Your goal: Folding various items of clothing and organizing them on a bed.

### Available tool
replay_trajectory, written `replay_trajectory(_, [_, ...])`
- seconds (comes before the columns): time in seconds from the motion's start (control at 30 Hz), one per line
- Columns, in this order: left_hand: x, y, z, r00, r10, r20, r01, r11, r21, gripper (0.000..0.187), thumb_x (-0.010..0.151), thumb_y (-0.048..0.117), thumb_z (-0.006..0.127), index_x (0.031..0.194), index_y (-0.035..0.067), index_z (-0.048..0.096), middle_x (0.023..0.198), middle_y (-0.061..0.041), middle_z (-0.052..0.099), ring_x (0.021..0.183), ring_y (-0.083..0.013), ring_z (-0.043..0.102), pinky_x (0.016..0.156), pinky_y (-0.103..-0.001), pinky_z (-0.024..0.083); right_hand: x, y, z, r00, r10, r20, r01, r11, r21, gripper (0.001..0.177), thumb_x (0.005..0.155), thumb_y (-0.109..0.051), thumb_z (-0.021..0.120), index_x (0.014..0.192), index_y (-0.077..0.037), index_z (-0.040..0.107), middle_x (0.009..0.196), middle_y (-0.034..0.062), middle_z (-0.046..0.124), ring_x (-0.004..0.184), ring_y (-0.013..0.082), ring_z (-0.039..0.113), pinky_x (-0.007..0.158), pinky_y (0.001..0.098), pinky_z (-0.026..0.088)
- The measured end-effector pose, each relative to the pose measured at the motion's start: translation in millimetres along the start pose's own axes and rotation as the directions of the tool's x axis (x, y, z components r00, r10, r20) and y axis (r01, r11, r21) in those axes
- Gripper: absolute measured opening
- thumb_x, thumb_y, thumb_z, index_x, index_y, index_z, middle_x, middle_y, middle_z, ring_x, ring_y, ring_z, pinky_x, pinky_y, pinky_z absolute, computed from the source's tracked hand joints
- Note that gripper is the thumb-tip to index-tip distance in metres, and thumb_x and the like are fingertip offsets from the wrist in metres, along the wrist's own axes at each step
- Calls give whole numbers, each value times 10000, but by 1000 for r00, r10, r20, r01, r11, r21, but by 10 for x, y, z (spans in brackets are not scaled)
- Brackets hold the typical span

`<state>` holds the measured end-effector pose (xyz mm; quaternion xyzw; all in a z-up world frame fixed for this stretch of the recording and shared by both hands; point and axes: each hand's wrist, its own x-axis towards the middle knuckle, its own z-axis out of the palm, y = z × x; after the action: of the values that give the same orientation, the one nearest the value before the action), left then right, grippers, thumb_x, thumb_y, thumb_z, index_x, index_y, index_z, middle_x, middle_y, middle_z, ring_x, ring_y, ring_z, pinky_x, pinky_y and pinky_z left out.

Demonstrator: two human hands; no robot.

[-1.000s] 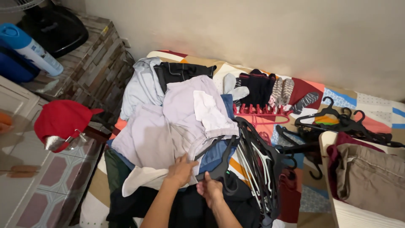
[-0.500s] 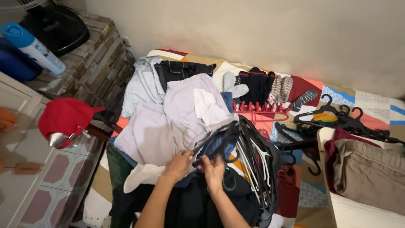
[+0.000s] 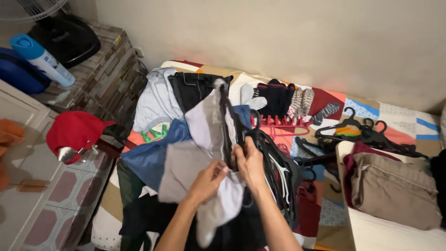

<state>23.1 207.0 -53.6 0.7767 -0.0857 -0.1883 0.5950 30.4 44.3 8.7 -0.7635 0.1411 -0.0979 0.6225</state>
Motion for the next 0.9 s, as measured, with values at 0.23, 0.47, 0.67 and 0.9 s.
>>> replay_trajectory(0.23, [-59, 141, 318, 946, 44, 320, -64, 997, 53, 297, 968, 311, 645, 990, 42, 769, 759, -106, 733, 688, -185, 664, 659, -341, 530, 152, -125, -450, 967, 216, 137, -169, 942, -289, 178, 929, -133, 643, 937, 27, 566, 728, 189, 713, 634, 280, 673, 588, 408, 516])
replay_trajectory(0.47, [374, -106, 437, 927, 362, -95, -336, 917, 217, 186, 951, 137, 574, 1087, 49, 666, 909, -159, 672, 815, -303, 658, 743, -422, 523, 227, 201, -699, 991, 114, 71, -46, 784, -619, 465, 919, -309, 586, 1347, -130, 551, 1062, 275, 703, 1058, 461, 653, 871, 532, 494])
replay_trajectory(0.67, [856, 18, -103, 665, 515, -542, -247, 835, 491, 580, 989, 218, 649, 1533, 88, 496, 1545, -347, 351, 1409, -490, 381, 1155, -481, 335, 184, 219, -909, 995, 96, -34, -98, 816, -569, 461, 962, -541, 527, 1064, -113, 666, 905, 196, 724, 932, 395, 687, 811, 477, 500])
replay_trajectory(0.9, [1321, -346, -166, 786, 390, -479, -221, 902, 371, 446, 953, 308, 704, 1358, 125, 670, 1446, -280, 544, 1342, -421, 555, 1113, -429, 455, 99, 537, -997, 962, 273, 15, -225, 822, -523, 594, 915, -613, 551, 756, -54, 678, 685, 150, 683, 692, 315, 683, 695, 442, 502])
